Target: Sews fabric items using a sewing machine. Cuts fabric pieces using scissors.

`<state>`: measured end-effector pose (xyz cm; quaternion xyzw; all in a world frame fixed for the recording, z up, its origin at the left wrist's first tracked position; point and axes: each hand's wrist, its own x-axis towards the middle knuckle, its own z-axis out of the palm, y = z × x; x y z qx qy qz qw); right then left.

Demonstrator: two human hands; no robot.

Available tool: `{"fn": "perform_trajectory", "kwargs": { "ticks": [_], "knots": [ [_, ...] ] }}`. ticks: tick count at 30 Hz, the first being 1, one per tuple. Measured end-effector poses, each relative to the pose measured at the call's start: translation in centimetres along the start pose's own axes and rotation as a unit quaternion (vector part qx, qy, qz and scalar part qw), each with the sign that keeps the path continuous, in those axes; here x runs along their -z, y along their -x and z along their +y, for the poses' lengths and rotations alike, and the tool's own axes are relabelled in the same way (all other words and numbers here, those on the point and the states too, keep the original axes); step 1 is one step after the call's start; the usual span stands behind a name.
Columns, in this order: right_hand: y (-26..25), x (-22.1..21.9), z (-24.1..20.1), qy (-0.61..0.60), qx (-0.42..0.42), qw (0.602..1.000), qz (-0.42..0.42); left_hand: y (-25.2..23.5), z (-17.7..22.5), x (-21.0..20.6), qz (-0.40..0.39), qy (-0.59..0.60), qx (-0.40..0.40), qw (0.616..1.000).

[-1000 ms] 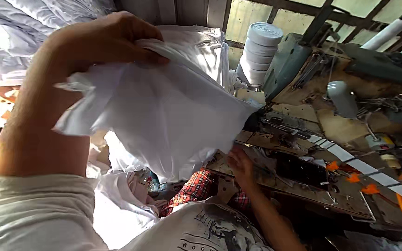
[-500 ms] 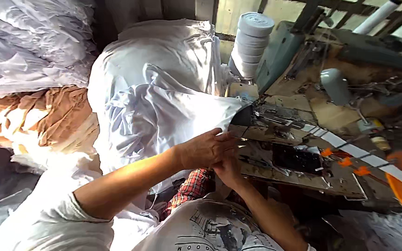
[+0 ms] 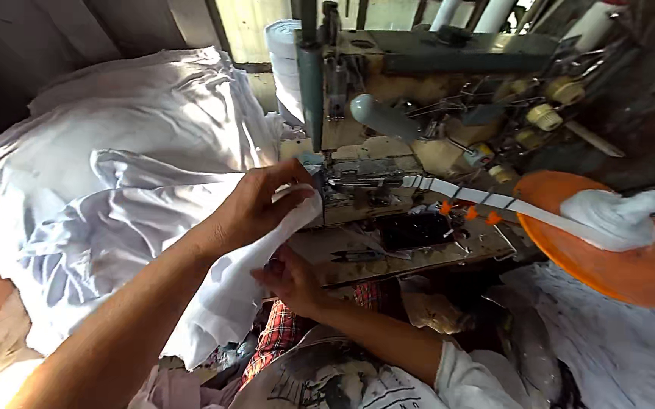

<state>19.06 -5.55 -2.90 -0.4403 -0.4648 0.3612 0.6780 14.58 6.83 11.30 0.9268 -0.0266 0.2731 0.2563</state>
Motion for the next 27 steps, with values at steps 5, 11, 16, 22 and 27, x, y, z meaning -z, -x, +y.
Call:
{"fn": "perform_trajectory", "kwargs": {
  "ticks": [5, 11, 16, 22, 27],
  "knots": [
    [1.1, 5.0, -0.7, -0.168, -0.080, 0.982, 0.017, -1.2, -3.1, -1.9, 0.004, 0.057, 0.034, 0.998],
    [0.5, 10.2, -1.7, -0.043, -0.082, 0.980, 0.174, -1.0, -7.9, 0.1, -0.035, -0.111, 0.114, 0.987],
    [0.9, 10.5, -0.8, 0.113, 0.006, 0.980, 0.166, -1.0, -5.1, 2.5, 0.001, 0.154, 0.117, 0.981],
    [3.5, 6.2, -3.3, -0.248, -0.157, 0.952, -0.086, -2.6, -3.7, -2.6, -0.110, 0.032, 0.149, 0.982],
    [2.5, 9.3, -3.5, -0.199, -0.242, 0.943, 0.111, -2.2, -9.5, -0.2, -0.094, -0.108, 0.146, 0.979]
  ]
}}
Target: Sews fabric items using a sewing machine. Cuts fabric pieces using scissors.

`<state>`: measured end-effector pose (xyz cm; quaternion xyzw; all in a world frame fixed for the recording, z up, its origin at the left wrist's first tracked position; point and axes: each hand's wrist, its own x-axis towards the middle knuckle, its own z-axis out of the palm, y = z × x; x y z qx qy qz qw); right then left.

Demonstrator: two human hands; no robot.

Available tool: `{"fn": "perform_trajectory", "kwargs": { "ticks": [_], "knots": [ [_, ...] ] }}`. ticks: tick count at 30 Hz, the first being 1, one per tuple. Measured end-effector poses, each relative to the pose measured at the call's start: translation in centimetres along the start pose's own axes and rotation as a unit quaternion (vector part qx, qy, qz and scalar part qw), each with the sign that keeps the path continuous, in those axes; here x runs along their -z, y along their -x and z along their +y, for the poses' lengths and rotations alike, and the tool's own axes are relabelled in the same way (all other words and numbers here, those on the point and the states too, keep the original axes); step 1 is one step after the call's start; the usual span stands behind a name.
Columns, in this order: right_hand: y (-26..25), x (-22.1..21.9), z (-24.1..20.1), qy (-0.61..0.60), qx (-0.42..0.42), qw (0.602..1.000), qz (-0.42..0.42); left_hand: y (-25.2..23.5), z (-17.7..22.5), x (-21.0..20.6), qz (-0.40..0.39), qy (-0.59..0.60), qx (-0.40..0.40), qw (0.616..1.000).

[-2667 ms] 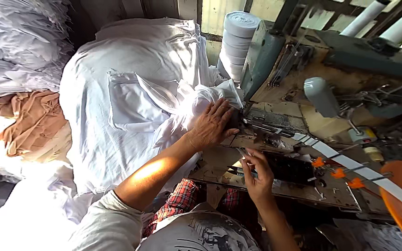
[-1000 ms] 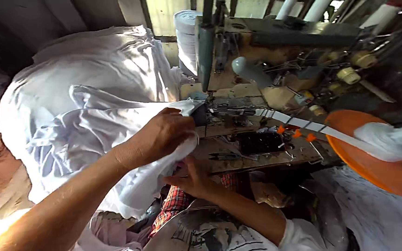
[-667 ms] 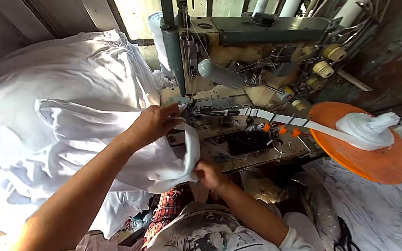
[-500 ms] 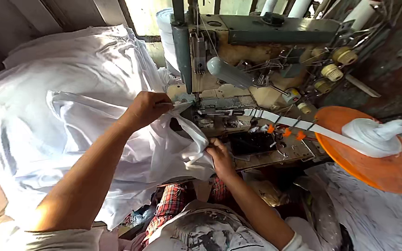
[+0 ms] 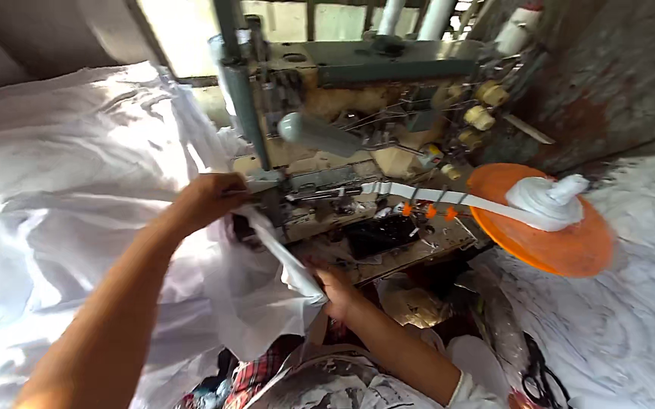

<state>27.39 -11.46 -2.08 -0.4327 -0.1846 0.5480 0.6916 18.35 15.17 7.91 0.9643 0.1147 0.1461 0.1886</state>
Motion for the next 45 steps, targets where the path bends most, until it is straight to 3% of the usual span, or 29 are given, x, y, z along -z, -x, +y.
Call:
{"fn": "perform_trajectory", "kwargs": {
  "ticks": [3, 6, 7, 10, 14, 17, 20, 23, 28, 31, 33, 35, 37, 39, 40, 42, 45],
  "knots": [
    [-0.7, 1.3, -0.4, 0.121, 0.079, 0.989, -0.012, 0.4, -2.6, 1.0, 0.009, 0.022, 0.013, 1.000],
    [-2.4, 1.7, 0.1, 0.193, 0.201, 0.959, -0.051, 0.6, 3.9, 2.5, 0.005, 0.119, 0.142, 0.983],
    [-3.1, 1.8, 0.3, 0.208, 0.227, 0.949, -0.061, 0.8, 5.6, 2.4, 0.043, 0.179, 0.167, 0.969],
    [-3.7, 0.6, -0.3, 0.176, 0.189, 0.963, -0.080, 1.1, 8.7, 1.6, 0.075, 0.300, 0.191, 0.931],
    [-2.9, -0.3, -0.7, -0.075, 0.062, 0.989, -0.112, 0.8, 2.8, -0.2, 0.067, 0.090, 0.081, 0.990],
    [-3.3, 0.9, -0.7, 0.007, 0.097, 0.995, -0.013, 0.6, 2.1, 0.1, 0.052, 0.038, 0.068, 0.996],
    [-4.3, 1.2, -0.3, 0.210, 0.242, 0.947, 0.010, 0.2, 1.9, 0.4, 0.040, 0.059, 0.057, 0.996],
    [-4.9, 0.5, 0.3, 0.262, 0.358, 0.895, 0.043, 0.0, 1.0, 0.0, 0.033, 0.079, 0.043, 0.995],
    [-5.6, 0.4, -0.2, 0.328, 0.454, 0.827, 0.052, 0.0, 0.7, -0.7, 0.064, 0.091, 0.035, 0.993],
    [-5.4, 0.9, -1.0, 0.358, 0.465, 0.810, 0.020, -0.3, 1.0, -1.4, 0.104, 0.096, 0.027, 0.990],
    [-5.0, 0.9, -1.4, 0.366, 0.445, 0.817, -0.012, -0.5, 1.3, -1.6, 0.128, 0.129, 0.023, 0.983],
    [-4.6, 0.6, -1.7, 0.352, 0.402, 0.844, -0.037, 0.0, 1.9, -1.4, 0.114, 0.234, 0.016, 0.965],
    [-4.2, 0.4, -2.1, 0.271, 0.347, 0.894, -0.081, 1.0, 3.1, -1.0, 0.068, 0.384, 0.025, 0.921],
    [-3.6, 0.5, -2.8, 0.146, 0.284, 0.936, -0.146, 1.7, 4.7, -0.5, 0.028, 0.427, 0.048, 0.903],
    [-3.4, 0.6, -3.0, 0.092, 0.249, 0.948, -0.175, 1.8, 5.3, 0.1, 0.015, 0.370, 0.051, 0.927],
    [-3.7, 0.7, -3.0, 0.054, 0.201, 0.963, -0.172, 1.4, 5.9, 1.5, -0.012, 0.136, 0.050, 0.989],
    [-5.2, 1.5, -1.5, 0.157, 0.272, 0.946, -0.088, -0.4, 5.8, 2.2, -0.098, -0.083, 0.140, 0.982]
  ]
}}
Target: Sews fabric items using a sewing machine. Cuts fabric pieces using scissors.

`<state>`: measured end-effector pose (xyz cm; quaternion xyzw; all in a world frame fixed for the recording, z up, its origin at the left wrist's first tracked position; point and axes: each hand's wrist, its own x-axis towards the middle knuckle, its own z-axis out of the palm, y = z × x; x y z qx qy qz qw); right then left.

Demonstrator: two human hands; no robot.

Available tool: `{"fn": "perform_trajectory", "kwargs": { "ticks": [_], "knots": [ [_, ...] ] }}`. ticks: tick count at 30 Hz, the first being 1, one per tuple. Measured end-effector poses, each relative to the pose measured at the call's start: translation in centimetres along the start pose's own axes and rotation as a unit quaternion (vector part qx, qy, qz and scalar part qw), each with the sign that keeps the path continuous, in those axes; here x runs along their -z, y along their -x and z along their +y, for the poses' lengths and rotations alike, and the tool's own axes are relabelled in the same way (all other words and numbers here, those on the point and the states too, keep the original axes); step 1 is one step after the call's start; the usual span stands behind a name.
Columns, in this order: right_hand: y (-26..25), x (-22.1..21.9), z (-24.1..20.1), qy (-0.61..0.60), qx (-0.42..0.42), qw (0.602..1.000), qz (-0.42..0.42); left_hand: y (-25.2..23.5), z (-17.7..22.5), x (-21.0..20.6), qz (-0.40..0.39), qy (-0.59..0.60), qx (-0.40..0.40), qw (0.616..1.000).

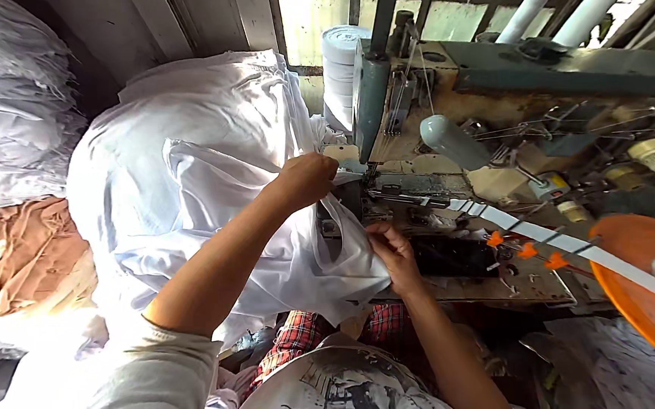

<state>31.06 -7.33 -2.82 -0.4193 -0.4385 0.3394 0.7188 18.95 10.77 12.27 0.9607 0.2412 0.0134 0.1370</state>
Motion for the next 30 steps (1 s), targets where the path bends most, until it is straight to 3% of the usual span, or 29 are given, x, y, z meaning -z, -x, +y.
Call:
{"fn": "perform_trajectory", "kwargs": {
  "ticks": [3, 5, 9, 12, 16, 18, 20, 22, 24, 27, 30],
  "knots": [
    [-0.1, 0.4, 0.3, 0.152, 0.122, 0.981, -0.006, -1.5, -0.5, -0.7, -0.004, -0.003, -0.029, 1.000],
    [0.0, 0.3, -0.4, 0.275, 0.158, 0.948, -0.025, -2.0, -0.6, -1.2, 0.001, 0.025, -0.049, 0.998],
    [-1.0, -1.0, -1.9, 0.497, 0.166, 0.852, -0.020, -3.4, -1.8, -2.8, 0.045, 0.065, -0.116, 0.990],
    [-2.0, -0.9, -2.1, 0.558, 0.162, 0.814, -0.001, -3.2, -2.6, -3.5, 0.108, 0.086, -0.153, 0.979],
    [-2.5, 0.2, -2.3, 0.505, 0.066, 0.860, -0.028, -1.9, -4.2, -4.3, 0.174, 0.168, -0.219, 0.945],
    [-2.4, 0.2, -2.3, 0.482, 0.030, 0.875, -0.040, -0.6, -3.6, -4.7, 0.190, 0.098, -0.260, 0.942],
    [-2.6, 0.0, -2.1, 0.448, 0.006, 0.893, -0.044, 1.1, -1.6, -5.1, 0.216, -0.062, -0.288, 0.931],
    [-2.8, 0.2, -1.8, 0.402, -0.015, 0.914, -0.054, 2.6, 1.0, -6.6, 0.236, -0.140, -0.267, 0.924],
    [-2.7, 0.2, -1.7, 0.396, -0.020, 0.916, -0.059, 3.3, 2.7, -9.5, 0.254, -0.146, -0.194, 0.936],
    [-1.1, -0.4, -1.1, 0.433, 0.037, 0.900, 0.006, 3.0, 3.3, -12.4, 0.296, -0.130, -0.110, 0.940],
    [1.9, -0.9, 0.4, 0.386, 0.114, 0.911, 0.088, 2.6, 2.8, -12.7, 0.316, -0.090, -0.116, 0.937]
  ]
}}
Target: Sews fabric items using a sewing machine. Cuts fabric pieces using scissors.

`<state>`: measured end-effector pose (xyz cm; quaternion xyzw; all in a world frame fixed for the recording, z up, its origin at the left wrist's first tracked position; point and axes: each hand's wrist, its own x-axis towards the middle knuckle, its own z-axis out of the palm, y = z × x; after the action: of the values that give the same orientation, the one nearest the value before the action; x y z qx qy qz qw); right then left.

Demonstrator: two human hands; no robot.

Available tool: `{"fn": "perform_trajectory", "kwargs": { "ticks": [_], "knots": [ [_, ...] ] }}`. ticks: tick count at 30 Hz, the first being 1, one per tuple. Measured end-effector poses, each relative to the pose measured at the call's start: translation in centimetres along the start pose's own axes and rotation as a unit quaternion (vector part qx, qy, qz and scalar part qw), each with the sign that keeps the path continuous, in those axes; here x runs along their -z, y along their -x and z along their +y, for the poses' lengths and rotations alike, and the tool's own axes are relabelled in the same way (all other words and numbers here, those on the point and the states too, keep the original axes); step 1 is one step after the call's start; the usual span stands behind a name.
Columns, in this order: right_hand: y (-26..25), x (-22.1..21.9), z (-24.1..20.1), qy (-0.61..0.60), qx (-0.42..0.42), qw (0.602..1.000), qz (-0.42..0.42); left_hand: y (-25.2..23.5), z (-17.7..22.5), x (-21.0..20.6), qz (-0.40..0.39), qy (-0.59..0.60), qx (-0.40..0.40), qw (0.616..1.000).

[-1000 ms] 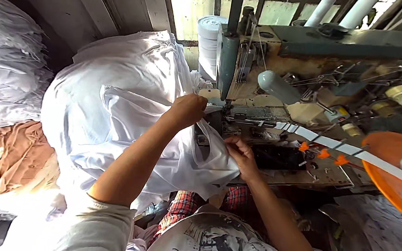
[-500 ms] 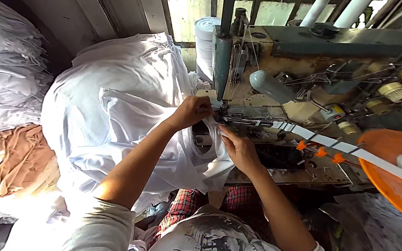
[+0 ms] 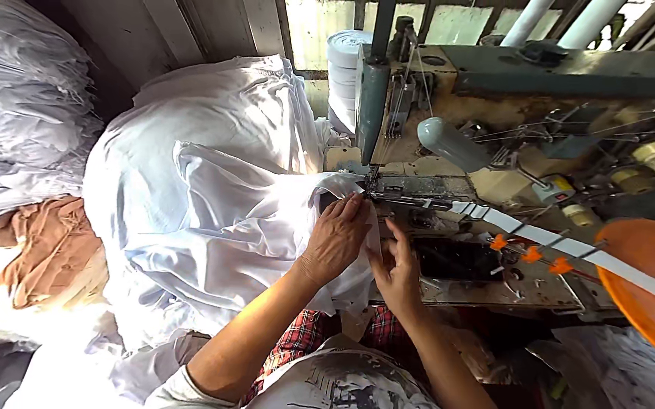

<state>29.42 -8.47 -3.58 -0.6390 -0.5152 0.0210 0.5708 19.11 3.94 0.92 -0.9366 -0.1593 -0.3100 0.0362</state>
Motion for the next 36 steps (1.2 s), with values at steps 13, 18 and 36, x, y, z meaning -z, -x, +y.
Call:
{"fn": "perform_trajectory", "kwargs": {
  "ticks": [13, 18, 36],
  "knots": [
    [1.1, 2.0, -0.2, -0.267, -0.135, 0.954, 0.001, -1.4, -2.1, 0.3, -0.022, 0.091, -0.022, 0.995],
    [0.9, 2.0, 0.1, -0.275, -0.126, 0.953, 0.002, -1.4, -1.3, -0.5, -0.005, 0.055, -0.005, 0.998],
    [1.5, 1.7, 0.4, -0.278, -0.110, 0.954, -0.011, -1.3, -1.3, -0.6, 0.011, 0.033, -0.026, 0.999]
  ]
}}
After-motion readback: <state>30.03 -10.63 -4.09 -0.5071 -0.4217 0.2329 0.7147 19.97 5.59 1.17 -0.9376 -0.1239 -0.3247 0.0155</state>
